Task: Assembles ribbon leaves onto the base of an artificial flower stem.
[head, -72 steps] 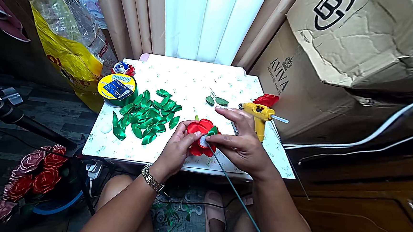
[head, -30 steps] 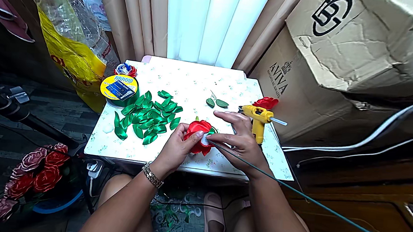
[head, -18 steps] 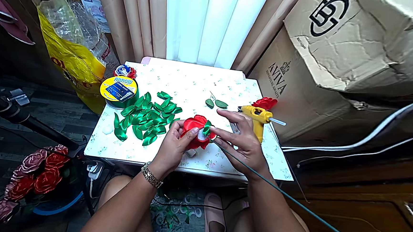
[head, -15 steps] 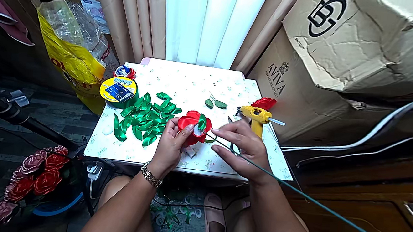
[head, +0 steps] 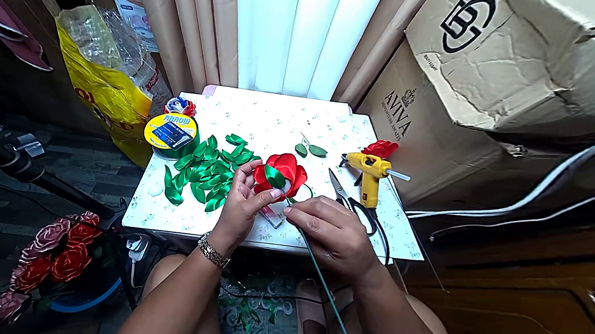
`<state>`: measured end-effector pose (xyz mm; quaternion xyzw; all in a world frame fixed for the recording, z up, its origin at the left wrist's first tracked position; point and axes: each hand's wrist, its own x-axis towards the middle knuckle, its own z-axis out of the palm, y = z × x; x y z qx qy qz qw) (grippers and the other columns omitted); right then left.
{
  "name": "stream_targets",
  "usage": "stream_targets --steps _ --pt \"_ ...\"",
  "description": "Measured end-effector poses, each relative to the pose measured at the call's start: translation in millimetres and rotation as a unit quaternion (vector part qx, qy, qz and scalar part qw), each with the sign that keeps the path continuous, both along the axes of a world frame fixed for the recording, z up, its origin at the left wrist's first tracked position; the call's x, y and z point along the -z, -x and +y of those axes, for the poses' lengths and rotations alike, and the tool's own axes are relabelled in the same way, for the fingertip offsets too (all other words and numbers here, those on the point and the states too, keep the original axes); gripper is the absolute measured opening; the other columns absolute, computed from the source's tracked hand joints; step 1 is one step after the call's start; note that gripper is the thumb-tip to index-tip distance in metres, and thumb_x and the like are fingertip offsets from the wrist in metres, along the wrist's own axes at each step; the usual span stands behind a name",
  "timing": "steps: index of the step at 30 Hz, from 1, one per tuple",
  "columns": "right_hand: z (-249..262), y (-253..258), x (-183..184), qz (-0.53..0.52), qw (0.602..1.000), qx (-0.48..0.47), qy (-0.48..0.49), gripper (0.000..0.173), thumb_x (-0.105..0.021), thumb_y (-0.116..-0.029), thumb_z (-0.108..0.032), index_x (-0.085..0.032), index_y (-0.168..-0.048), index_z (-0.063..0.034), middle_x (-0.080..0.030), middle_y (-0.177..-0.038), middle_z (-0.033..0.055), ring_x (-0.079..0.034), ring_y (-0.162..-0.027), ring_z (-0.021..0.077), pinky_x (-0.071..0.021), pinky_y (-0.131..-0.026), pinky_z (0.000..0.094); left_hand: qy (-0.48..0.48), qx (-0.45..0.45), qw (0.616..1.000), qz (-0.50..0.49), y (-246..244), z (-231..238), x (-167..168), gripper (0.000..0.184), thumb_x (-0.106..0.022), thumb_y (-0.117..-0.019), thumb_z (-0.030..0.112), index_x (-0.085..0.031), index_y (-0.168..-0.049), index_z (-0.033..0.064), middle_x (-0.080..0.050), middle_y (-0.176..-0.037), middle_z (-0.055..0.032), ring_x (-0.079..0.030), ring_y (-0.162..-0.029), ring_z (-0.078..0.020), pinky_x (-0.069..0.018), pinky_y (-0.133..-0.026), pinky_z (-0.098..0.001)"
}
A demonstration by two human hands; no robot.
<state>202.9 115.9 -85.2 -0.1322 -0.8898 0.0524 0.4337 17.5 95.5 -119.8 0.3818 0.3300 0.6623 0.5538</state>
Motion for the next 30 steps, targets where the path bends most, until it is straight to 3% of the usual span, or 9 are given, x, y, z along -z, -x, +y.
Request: stream_targets --steps 5,20,30 --pt "2 6 9 -0.004 1.000 -0.022 0.011 0.020 -0.059 -0.0960 0.000 -0.077 -0.104 -0.0020 -0.074 -0.099 0.0135 -0.069 -0.097 0.0188 -0.0542 -0.090 0.0256 0.022 -0.028 0.999 0.009 0 -1 -2 0.055 -0.064 -0.0922 0.001 -0.041 -0.140 0.0126 -0.063 -0.121 -0.0040 -0.066 -0.104 -0.0107 -0.0561 -0.090 -0.0293" --pt "2 19 22 0.038 0.997 -0.049 0.046 0.018 -0.060 -0.0973 -0.002 -0.076 -0.107 0.0004 -0.074 -0.101 0.0135 -0.069 -0.099 0.0166 -0.0539 -0.093 0.0251 0.023 -0.051 0.997 0.058 19 -9 -4 0.054 -0.063 -0.0943 -0.001 -0.043 -0.142 0.0133 -0.062 -0.125 -0.0050 -0.067 -0.102 -0.0116 -0.0578 -0.089 -0.0300" --pt "17 15 26 0.009 0.993 0.072 0.092 0.027 -0.056 -0.0962 -0.009 -0.078 -0.113 -0.0087 -0.064 -0.103 0.0119 -0.060 -0.090 0.0167 -0.0511 -0.081 0.0304 -0.005 -0.025 0.992 0.123 20 -7 -1 0.060 -0.069 -0.0914 -0.003 -0.043 -0.144 0.0097 -0.066 -0.123 -0.0068 -0.070 -0.099 -0.0118 -0.0591 -0.086 -0.0288"
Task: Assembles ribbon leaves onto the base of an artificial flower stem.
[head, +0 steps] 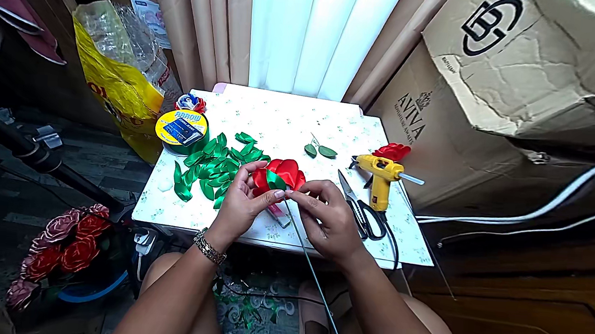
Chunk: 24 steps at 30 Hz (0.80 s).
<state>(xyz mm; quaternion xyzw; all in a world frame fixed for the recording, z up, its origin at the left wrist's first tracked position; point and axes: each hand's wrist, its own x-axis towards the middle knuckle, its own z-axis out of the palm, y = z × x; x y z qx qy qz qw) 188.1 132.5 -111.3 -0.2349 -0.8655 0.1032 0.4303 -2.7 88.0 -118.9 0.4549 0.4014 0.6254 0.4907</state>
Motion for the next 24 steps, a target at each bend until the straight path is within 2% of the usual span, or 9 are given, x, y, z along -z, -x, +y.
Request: stream_targets --steps 6,11,14,21,24 --pt "3 -2 1 -0.006 1.000 0.010 -0.013 0.028 -0.056 -0.0961 -0.008 -0.078 -0.113 -0.0082 -0.064 -0.101 0.0124 -0.059 -0.088 0.0174 -0.0505 -0.079 0.0302 -0.018 0.011 1.000 0.012 -2 2 1 0.063 -0.067 -0.0900 -0.003 -0.040 -0.146 0.0087 -0.064 -0.125 -0.0076 -0.069 -0.101 -0.0128 -0.0596 -0.088 -0.0309" --pt "4 -4 1 0.005 1.000 0.007 -0.021 0.026 -0.057 -0.0963 -0.008 -0.078 -0.112 -0.0077 -0.064 -0.100 0.0122 -0.059 -0.088 0.0170 -0.0500 -0.079 0.0296 -0.024 -0.002 0.999 0.030 -6 3 -1 0.063 -0.068 -0.0900 -0.006 -0.041 -0.145 0.0072 -0.068 -0.119 -0.0070 -0.071 -0.098 -0.0118 -0.0595 -0.087 -0.0284" --pt "4 -5 1 -0.002 1.000 0.013 -0.018 0.029 -0.056 -0.0951 -0.007 -0.078 -0.113 -0.0089 -0.064 -0.101 0.0125 -0.059 -0.088 0.0178 -0.0496 -0.079 0.0315 -0.030 -0.008 0.999 0.038 -5 2 0 0.068 -0.070 -0.0896 -0.006 -0.038 -0.148 0.0096 -0.069 -0.120 -0.0061 -0.072 -0.098 -0.0116 -0.0599 -0.087 -0.0289" --pt "6 -8 1 0.007 1.000 0.010 -0.003 0.030 -0.055 -0.0936 -0.004 -0.079 -0.111 -0.0083 -0.064 -0.101 0.0132 -0.059 -0.090 0.0175 -0.0493 -0.080 0.0293 -0.026 -0.017 0.999 0.033 -9 2 1 0.071 -0.071 -0.0882 -0.007 -0.035 -0.148 0.0087 -0.070 -0.117 -0.0059 -0.072 -0.095 -0.0110 -0.0603 -0.085 -0.0283" --pt "7 -8 1 0.019 1.000 0.008 0.019 0.029 -0.055 -0.0940 -0.002 -0.079 -0.110 -0.0066 -0.063 -0.102 0.0131 -0.058 -0.090 0.0147 -0.0493 -0.081 0.0255 -0.011 -0.014 1.000 0.024 -11 3 1 0.072 -0.071 -0.0888 -0.006 -0.033 -0.148 0.0077 -0.069 -0.116 -0.0085 -0.072 -0.094 -0.0123 -0.0605 -0.083 -0.0290"
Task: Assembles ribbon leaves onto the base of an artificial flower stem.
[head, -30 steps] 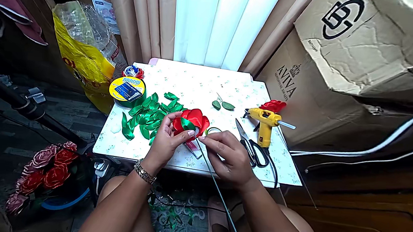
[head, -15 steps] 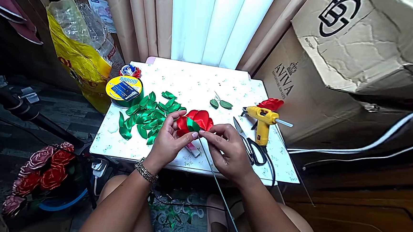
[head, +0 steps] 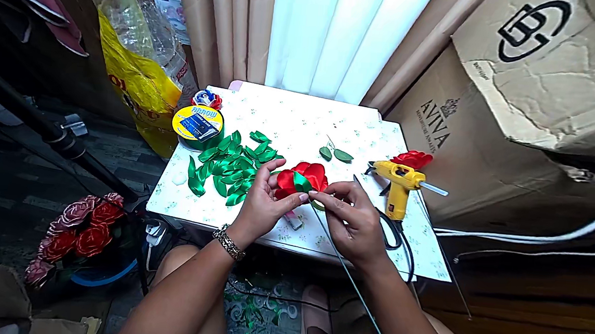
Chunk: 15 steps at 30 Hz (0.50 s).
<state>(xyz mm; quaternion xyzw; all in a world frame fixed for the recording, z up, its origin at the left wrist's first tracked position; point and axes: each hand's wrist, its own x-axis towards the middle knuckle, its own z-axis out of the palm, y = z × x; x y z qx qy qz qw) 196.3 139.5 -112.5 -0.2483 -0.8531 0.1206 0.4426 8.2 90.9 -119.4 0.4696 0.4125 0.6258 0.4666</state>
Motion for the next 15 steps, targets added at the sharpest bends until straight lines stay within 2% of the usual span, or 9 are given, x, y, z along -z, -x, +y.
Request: stream_targets --steps 5,10,15 --pt "1 -1 3 0.028 0.998 -0.018 0.055 0.030 -0.053 -0.0941 0.001 -0.078 -0.110 -0.0038 -0.060 -0.103 0.0095 -0.055 -0.091 0.0059 -0.0473 -0.082 0.0156 0.006 0.002 1.000 0.016 0 1 -1 0.073 -0.072 -0.0888 -0.005 -0.032 -0.149 0.0064 -0.069 -0.117 -0.0098 -0.071 -0.095 -0.0116 -0.0596 -0.084 -0.0288" --pt "3 0 9 0.032 0.996 -0.033 0.079 0.030 -0.052 -0.0951 0.000 -0.077 -0.111 -0.0031 -0.059 -0.104 0.0089 -0.056 -0.093 0.0037 -0.0473 -0.083 0.0140 0.014 0.000 0.999 0.030 4 0 0 0.074 -0.073 -0.0894 -0.002 -0.032 -0.150 0.0065 -0.068 -0.119 -0.0111 -0.071 -0.096 -0.0131 -0.0597 -0.084 -0.0303" --pt "-2 6 15 0.017 0.992 -0.052 0.110 0.033 -0.052 -0.0958 -0.001 -0.075 -0.118 -0.0032 -0.061 -0.106 0.0081 -0.058 -0.098 0.0030 -0.0489 -0.088 0.0145 0.009 0.004 0.999 0.047 16 -4 0 0.073 -0.073 -0.0884 -0.004 -0.034 -0.149 0.0051 -0.068 -0.120 -0.0115 -0.071 -0.098 -0.0133 -0.0593 -0.086 -0.0303"
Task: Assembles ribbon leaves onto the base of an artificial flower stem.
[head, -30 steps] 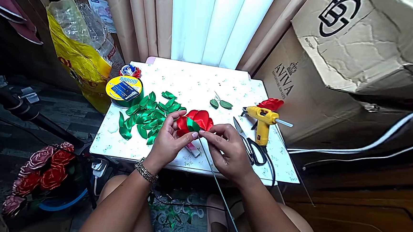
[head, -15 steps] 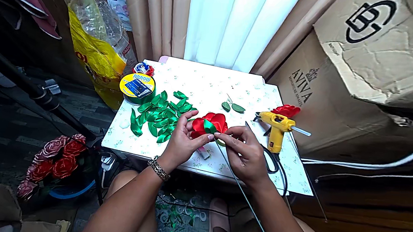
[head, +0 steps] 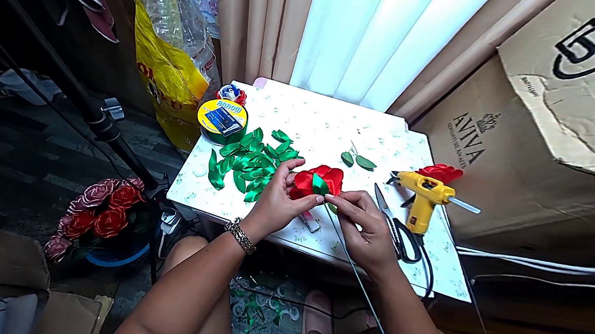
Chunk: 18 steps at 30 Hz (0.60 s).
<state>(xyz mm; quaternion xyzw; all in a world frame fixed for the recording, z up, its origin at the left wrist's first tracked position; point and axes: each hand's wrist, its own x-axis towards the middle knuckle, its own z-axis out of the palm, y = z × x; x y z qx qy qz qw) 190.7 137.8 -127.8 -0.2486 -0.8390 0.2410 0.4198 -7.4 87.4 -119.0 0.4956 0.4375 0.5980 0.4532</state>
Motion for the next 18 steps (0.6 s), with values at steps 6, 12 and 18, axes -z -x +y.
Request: stream_targets --steps 6,12,18 --pt "-4 14 6 0.010 0.999 -0.015 0.050 0.030 -0.053 -0.0995 -0.010 -0.072 -0.121 -0.0011 -0.064 -0.103 0.0048 -0.059 -0.091 0.0002 -0.0507 -0.082 0.0152 -0.127 -0.023 0.991 0.030 77 -22 -13 0.075 -0.070 -0.0860 -0.001 -0.033 -0.151 0.0069 -0.065 -0.126 -0.0017 -0.069 -0.100 -0.0075 -0.0593 -0.085 -0.0264" --pt "11 54 0 -0.095 0.993 0.031 0.059 0.025 -0.058 -0.0978 -0.015 -0.075 -0.111 -0.0024 -0.067 -0.103 0.0108 -0.062 -0.089 0.0156 -0.0513 -0.077 0.0309 -0.238 -0.138 0.952 -0.131 139 -38 -3 0.061 -0.077 -0.0871 0.022 -0.045 -0.139 0.0227 -0.064 -0.123 0.0071 -0.065 -0.108 -0.0082 -0.0573 -0.092 -0.0283" --pt "33 97 -2 -0.138 0.988 0.052 0.054 0.025 -0.074 -0.0930 -0.018 -0.066 -0.082 0.0028 -0.065 -0.092 0.0175 -0.062 -0.091 0.0310 -0.0504 -0.082 0.0475 -0.267 -0.115 0.950 -0.118 153 -48 0 0.068 -0.078 -0.0856 0.017 -0.043 -0.144 0.0192 -0.062 -0.128 0.0038 -0.063 -0.114 -0.0107 -0.0555 -0.098 -0.0308"
